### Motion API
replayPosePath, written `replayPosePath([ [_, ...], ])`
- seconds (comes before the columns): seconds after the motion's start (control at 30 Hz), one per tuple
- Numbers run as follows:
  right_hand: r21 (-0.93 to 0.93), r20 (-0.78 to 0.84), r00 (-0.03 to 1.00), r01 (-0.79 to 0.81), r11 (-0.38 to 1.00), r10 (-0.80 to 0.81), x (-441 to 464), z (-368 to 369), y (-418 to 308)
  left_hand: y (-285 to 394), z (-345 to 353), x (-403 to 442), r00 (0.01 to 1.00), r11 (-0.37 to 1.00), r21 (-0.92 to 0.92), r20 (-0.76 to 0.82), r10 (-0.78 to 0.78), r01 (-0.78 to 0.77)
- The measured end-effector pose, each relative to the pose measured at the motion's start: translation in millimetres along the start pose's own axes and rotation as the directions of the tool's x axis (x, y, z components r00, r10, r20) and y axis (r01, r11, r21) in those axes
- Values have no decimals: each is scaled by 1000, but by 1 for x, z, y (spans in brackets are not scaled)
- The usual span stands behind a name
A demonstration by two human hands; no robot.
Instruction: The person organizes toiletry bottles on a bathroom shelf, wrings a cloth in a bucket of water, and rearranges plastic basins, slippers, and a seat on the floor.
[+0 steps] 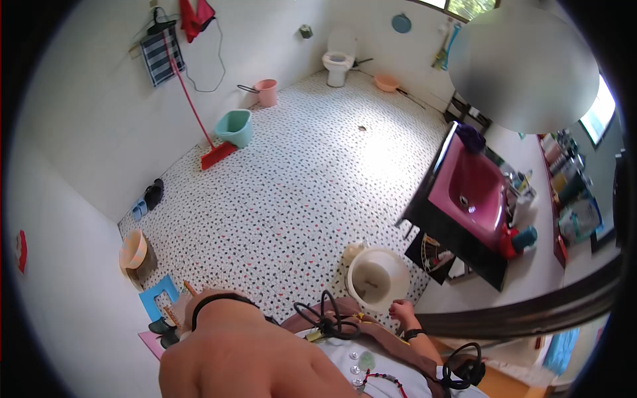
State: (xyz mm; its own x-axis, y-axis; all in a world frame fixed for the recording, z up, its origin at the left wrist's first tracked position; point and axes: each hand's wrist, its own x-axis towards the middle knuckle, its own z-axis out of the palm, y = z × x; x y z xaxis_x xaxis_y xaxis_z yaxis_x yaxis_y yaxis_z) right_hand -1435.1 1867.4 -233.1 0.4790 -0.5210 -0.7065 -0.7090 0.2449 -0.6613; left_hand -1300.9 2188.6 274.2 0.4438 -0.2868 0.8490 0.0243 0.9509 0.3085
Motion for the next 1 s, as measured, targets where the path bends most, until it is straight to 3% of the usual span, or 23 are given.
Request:
replayPosePath([
  [0.07,-23,37,999,31,999,-30,17,15,-26,6,-24,8,1000,1000,9,27,-16,16],
  [0.17,-177,131,989,-49,983,73,56,35,-37,17,-70,30,929,960,-42,265,-257,277],
  [0.27,-146,162,979,-102,984,126,74,60,-49,7,-111,53,892,927,16,265,-366,375],
  [0.33,-189,228,959,-129,974,171,90,78,-63,-15,-142,77,933,970,34,264,-242,242],
  [0.37,-215,231,967,-56,975,106,101,83,-74,-25,-150,84,936,970,33,256,-242,242],
  [0.4,-241,233,972,17,970,41,104,91,-94,-36,-153,91,979,976,78,-21,-204,205],
  [0.43,-124,257,966,2,992,30,116,99,-95,-46,-156,103,955,970,111,-233,-186,216],
  [0.5,-89,219,973,-59,994,77,132,107,-113,-67,-163,130,772,951,150,-624,-122,271],
  [0.53,-55,171,981,-81,995,89,145,114,-141,-80,-195,143,921,980,95,-367,-130,176],
  [0.57,15,191,969,-159,987,153,154,117,-157,-89,-201,155,906,988,61,-411,-104,141],
  [0.63,-113,136,980,-128,985,143,165,129,-194,-107,-215,180,868,998,3,-494,-51,61],
  [0.7,-142,128,981,-125,982,143,177,133,-199,-112,-241,193,916,987,-118,-373,-146,109],
  [0.73,-294,175,983,5,956,49,207,141,-183,-117,-256,199,927,978,-163,-328,-180,132],
  [0.77,-428,233,972,142,892,-42,231,146,-174,-125,-277,204,972,964,-233,-166,-167,126],
  [0.8,-510,234,969,187,839,-74,244,154,-178,-132,-293,214,985,952,-279,-74,-156,130],
  [0.83,-462,270,957,226,858,-107,240,158,-196,-139,-308,225,990,936,-322,19,-143,141],
  [0.9,-563,263,961,225,795,-86,238,166,-236,-152,-335,253,937,857,-380,127,-324,348],
  [0.93,-566,273,956,250,786,-107,252,169,-237,-161,-353,263,932,842,-397,146,-333,364],
  [1.0,-536,256,963,216,816,-87,275,170,-244,-180,-394,283,874,809,-382,380,-303,447],
])
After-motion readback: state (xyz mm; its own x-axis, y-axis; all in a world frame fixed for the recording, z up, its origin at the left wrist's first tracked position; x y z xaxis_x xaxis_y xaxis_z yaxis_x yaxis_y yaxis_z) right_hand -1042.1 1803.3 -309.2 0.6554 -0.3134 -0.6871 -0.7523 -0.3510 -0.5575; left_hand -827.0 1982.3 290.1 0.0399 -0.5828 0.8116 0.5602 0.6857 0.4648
